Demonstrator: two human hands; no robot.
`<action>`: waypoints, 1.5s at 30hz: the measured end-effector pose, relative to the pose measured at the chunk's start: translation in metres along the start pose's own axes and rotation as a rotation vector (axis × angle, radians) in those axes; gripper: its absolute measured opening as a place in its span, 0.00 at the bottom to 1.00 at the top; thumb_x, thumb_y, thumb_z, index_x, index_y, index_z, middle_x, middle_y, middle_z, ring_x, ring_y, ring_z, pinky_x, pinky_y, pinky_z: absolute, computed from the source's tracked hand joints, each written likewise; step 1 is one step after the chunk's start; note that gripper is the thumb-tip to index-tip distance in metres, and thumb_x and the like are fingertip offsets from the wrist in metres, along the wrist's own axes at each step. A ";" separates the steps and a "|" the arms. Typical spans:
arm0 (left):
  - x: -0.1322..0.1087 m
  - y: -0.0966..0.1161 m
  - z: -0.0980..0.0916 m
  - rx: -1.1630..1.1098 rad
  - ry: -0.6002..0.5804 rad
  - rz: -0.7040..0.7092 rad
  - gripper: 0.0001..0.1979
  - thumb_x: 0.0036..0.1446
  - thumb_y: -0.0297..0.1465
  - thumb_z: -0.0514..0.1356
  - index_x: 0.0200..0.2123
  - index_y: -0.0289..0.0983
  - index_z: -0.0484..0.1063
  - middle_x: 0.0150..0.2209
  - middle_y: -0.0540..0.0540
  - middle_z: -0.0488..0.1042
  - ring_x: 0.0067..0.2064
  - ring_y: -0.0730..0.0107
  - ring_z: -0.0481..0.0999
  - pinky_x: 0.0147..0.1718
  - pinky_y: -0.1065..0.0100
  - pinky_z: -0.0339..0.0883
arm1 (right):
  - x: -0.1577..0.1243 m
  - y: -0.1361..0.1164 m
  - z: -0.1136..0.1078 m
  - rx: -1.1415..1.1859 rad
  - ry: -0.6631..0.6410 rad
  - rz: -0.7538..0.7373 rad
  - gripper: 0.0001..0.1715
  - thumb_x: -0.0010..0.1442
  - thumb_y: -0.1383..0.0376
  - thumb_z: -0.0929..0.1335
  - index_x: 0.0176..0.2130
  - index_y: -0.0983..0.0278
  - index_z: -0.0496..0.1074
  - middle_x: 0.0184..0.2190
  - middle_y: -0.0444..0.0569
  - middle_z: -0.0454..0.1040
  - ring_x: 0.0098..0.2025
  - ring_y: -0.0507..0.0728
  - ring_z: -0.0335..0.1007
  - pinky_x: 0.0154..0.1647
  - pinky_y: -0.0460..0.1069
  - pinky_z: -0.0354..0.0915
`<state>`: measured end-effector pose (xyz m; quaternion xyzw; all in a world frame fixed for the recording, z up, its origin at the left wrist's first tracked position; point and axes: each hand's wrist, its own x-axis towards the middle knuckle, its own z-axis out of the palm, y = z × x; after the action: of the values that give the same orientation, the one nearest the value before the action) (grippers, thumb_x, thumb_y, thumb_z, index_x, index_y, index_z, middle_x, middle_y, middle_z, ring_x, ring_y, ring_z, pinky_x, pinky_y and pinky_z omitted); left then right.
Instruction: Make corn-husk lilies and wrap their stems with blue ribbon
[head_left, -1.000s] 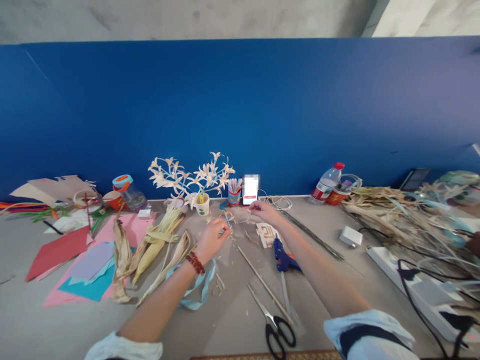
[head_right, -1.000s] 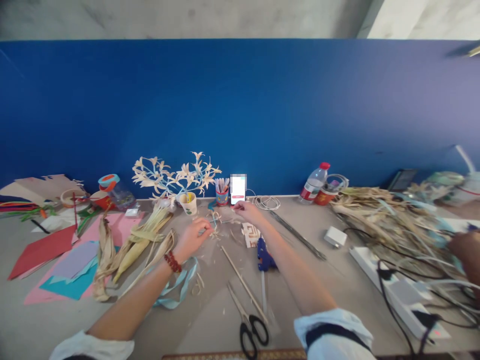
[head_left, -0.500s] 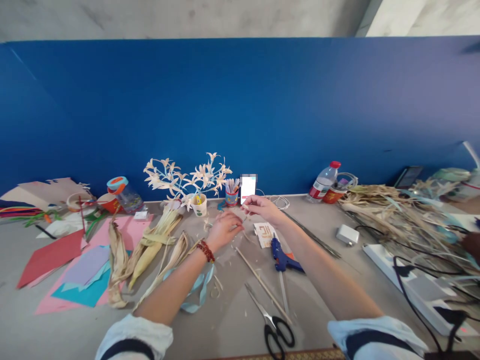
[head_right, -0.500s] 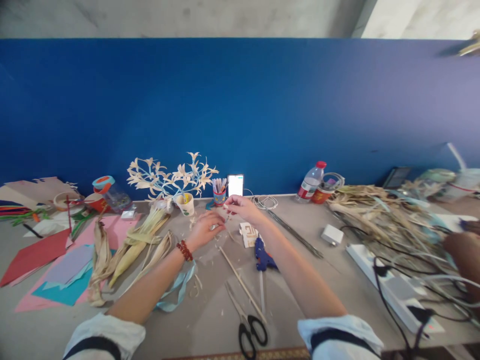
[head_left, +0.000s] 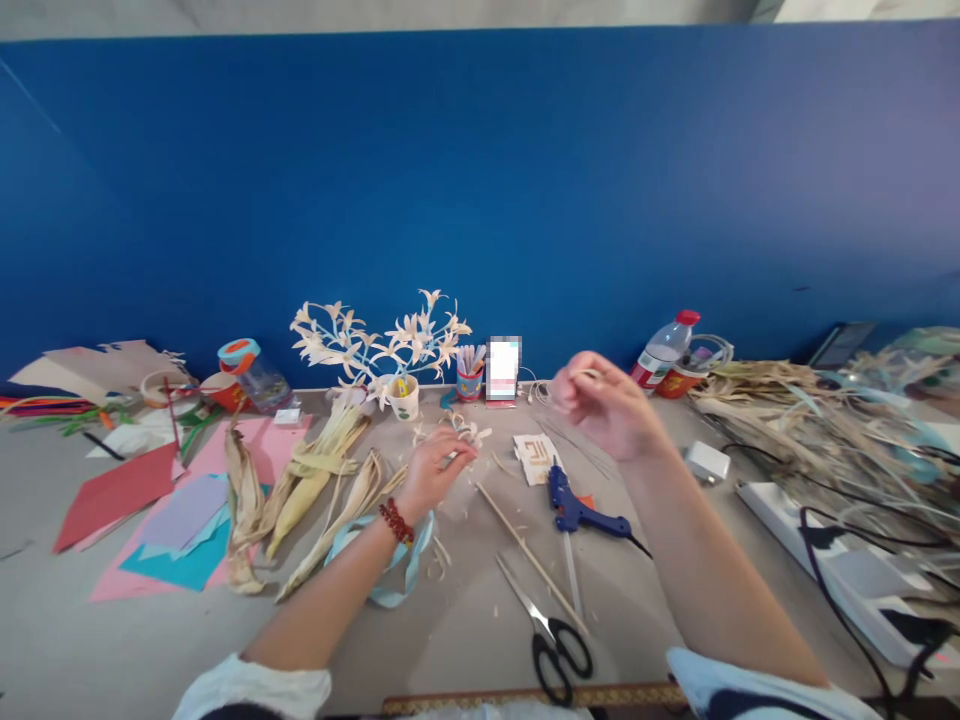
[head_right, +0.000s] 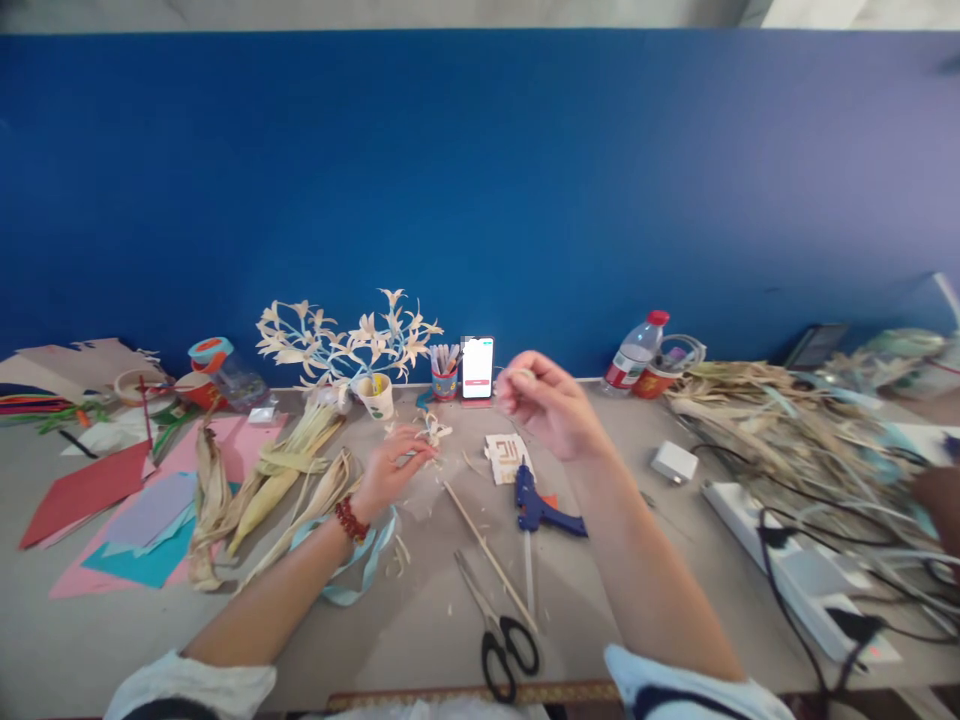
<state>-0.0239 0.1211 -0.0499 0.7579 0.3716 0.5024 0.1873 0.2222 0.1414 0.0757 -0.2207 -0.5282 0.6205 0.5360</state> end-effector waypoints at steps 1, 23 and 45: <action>-0.003 -0.001 -0.004 -0.007 0.018 0.025 0.06 0.59 0.31 0.60 0.32 0.39 0.77 0.34 0.43 0.80 0.43 0.60 0.75 0.44 0.57 0.68 | -0.002 -0.009 -0.005 0.026 0.031 -0.058 0.12 0.50 0.61 0.75 0.29 0.59 0.69 0.21 0.39 0.66 0.21 0.48 0.57 0.23 0.45 0.55; -0.015 0.048 -0.034 0.193 0.112 0.496 0.07 0.56 0.21 0.60 0.38 0.36 0.74 0.36 0.40 0.80 0.43 0.58 0.74 0.39 0.57 0.72 | -0.077 0.074 0.051 -0.161 0.097 0.128 0.04 0.58 0.65 0.68 0.34 0.63 0.73 0.23 0.44 0.71 0.24 0.50 0.64 0.24 0.45 0.60; -0.040 0.061 -0.016 0.107 0.166 0.105 0.10 0.57 0.26 0.63 0.41 0.41 0.78 0.41 0.43 0.81 0.44 0.58 0.75 0.43 0.53 0.71 | -0.095 0.095 0.076 -0.169 0.196 0.146 0.13 0.59 0.59 0.70 0.44 0.57 0.79 0.39 0.48 0.80 0.38 0.59 0.78 0.47 0.57 0.71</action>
<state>-0.0245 0.0502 -0.0280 0.7409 0.3720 0.5521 0.0888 0.1482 0.0364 -0.0111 -0.3624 -0.5062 0.5867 0.5180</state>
